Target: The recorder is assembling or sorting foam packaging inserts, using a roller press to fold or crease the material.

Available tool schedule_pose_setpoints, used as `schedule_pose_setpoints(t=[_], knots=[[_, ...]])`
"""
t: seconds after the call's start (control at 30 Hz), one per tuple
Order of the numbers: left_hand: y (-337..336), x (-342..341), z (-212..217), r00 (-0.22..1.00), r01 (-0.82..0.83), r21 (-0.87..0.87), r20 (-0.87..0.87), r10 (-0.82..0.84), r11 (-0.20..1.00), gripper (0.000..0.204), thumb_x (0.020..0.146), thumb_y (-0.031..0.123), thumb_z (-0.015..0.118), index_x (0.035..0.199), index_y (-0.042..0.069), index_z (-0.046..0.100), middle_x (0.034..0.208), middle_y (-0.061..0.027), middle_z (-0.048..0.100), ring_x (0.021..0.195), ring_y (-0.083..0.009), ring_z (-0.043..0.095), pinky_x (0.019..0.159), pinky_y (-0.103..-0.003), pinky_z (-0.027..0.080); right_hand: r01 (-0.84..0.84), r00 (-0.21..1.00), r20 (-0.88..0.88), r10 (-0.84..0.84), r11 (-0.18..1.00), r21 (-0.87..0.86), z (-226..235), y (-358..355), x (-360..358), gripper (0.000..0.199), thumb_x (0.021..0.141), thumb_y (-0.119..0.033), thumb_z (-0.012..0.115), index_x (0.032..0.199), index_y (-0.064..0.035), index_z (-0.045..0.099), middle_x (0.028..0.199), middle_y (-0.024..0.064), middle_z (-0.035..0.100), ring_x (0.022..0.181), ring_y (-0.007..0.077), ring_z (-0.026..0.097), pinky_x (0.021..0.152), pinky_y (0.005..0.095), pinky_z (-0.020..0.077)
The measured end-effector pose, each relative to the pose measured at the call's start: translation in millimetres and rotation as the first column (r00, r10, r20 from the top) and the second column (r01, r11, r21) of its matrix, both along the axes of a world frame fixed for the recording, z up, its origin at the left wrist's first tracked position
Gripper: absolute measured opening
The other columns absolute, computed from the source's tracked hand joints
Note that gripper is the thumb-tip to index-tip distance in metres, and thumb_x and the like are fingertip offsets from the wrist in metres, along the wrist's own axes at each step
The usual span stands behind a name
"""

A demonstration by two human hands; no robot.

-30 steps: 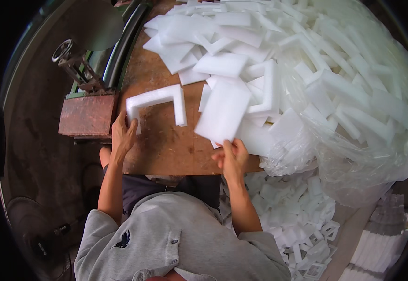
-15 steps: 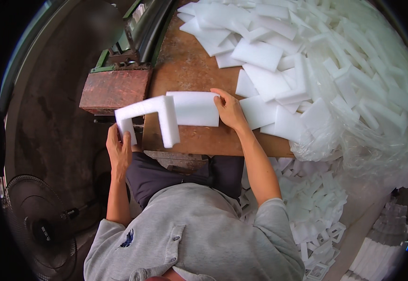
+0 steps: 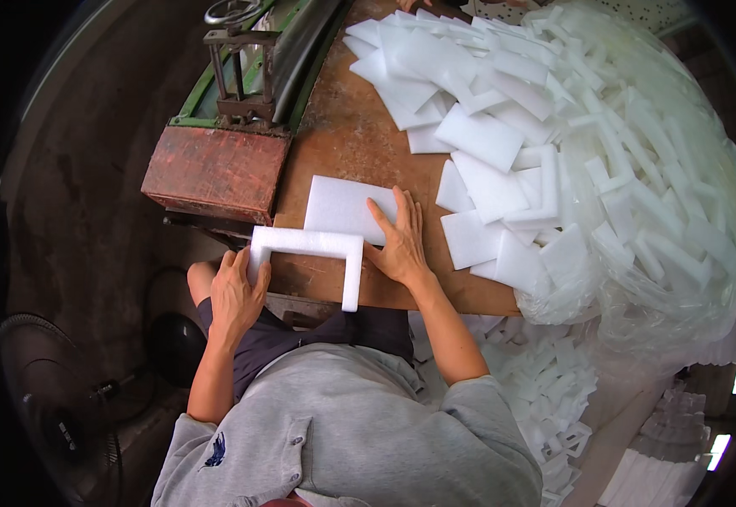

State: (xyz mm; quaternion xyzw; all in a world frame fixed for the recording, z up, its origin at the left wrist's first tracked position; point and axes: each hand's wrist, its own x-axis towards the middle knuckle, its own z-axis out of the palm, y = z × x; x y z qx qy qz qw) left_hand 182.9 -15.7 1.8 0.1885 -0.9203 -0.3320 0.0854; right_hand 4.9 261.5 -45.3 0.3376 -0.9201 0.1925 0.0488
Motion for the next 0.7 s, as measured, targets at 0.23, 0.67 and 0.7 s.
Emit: schedule_pose_setpoints(t=[0.23, 0.67, 0.7], knots=[[-23, 9, 8, 0.999, 0.036, 0.09, -0.035, -0.033, 0.995, 0.031, 0.094, 0.019, 0.069, 0.116, -0.003, 0.07, 0.09, -0.0189, 0.066, 0.075, -0.0305, 0.067, 0.069, -0.04, 0.054, 0.014, 0.999, -0.035, -0.018, 0.994, -0.112, -1, 0, 4, 0.076, 0.086, -0.063, 0.074, 0.146, -0.0161, 0.063, 0.165, 0.0273, 0.028, 0.15, 0.0516, 0.028, 0.125, 0.062, 0.0205], [-253, -66, 69, 0.891, -0.377, -0.162, -0.333, 0.31, 0.912, 0.037, 0.097, 0.029, 0.067, 0.109, -0.005, 0.07, 0.073, -0.0146, 0.062, 0.068, -0.0192, 0.059, 0.066, -0.037, 0.048, -0.022, 0.999, -0.044, 0.016, 0.99, -0.142, 18, -4, 6, 0.073, 0.083, -0.048, 0.082, 0.144, -0.012, 0.063, 0.16, 0.031, 0.032, 0.148, 0.0559, 0.028, 0.121, 0.0681, 0.0211], [-270, -81, 70, 0.903, -0.389, -0.211, -0.279, 0.326, 0.897, 0.037, 0.096, 0.03, 0.068, 0.107, -0.005, 0.07, 0.074, -0.0163, 0.064, 0.068, -0.0211, 0.061, 0.067, -0.038, 0.049, -0.008, 0.999, -0.039, 0.003, 0.99, -0.143, 24, -4, 4, 0.074, 0.083, -0.048, 0.082, 0.144, -0.0113, 0.063, 0.16, 0.0309, 0.032, 0.148, 0.0559, 0.028, 0.121, 0.0684, 0.0213]])
